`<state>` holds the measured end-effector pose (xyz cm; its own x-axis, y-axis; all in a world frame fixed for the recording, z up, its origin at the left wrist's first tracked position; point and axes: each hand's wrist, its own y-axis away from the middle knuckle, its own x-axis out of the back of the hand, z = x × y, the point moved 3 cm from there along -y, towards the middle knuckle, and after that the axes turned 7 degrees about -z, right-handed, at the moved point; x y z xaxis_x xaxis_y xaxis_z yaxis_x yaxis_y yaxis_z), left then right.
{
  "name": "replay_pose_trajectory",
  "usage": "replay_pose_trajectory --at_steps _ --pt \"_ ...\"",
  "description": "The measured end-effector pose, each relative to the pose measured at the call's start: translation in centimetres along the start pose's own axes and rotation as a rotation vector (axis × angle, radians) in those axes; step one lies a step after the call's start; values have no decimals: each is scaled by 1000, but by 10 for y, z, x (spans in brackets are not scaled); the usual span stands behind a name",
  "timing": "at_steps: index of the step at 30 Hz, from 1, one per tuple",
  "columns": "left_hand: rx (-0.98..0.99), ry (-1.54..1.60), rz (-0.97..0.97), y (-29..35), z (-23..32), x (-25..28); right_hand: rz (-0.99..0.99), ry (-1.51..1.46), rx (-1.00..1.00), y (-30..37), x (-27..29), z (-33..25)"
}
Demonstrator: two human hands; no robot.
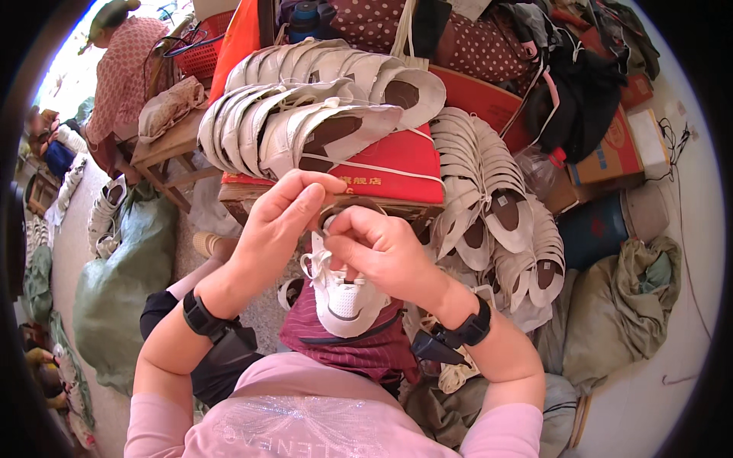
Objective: Lacing a white athletic shoe in a shoe manufacturing environment.
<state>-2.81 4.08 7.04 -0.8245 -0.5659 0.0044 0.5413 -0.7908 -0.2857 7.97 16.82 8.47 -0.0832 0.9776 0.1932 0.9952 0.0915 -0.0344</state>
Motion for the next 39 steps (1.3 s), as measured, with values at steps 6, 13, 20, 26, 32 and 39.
replay_pose_trajectory --at_steps 6,13,20,26,32,39 --pt "357 6 -749 12 -10 3 -142 -322 -63 12 -19 -37" --pt "283 362 -91 18 -38 1 347 -546 138 -10 26 6" --pt "238 610 50 34 -60 24 366 -717 -12 23 74 57" --pt "283 431 131 24 -62 18 59 513 199 9 4 28" --pt "328 406 164 21 -60 21 88 965 276 -7 -28 48" --pt "380 461 190 38 -67 25 42 738 243 -15 -23 51"
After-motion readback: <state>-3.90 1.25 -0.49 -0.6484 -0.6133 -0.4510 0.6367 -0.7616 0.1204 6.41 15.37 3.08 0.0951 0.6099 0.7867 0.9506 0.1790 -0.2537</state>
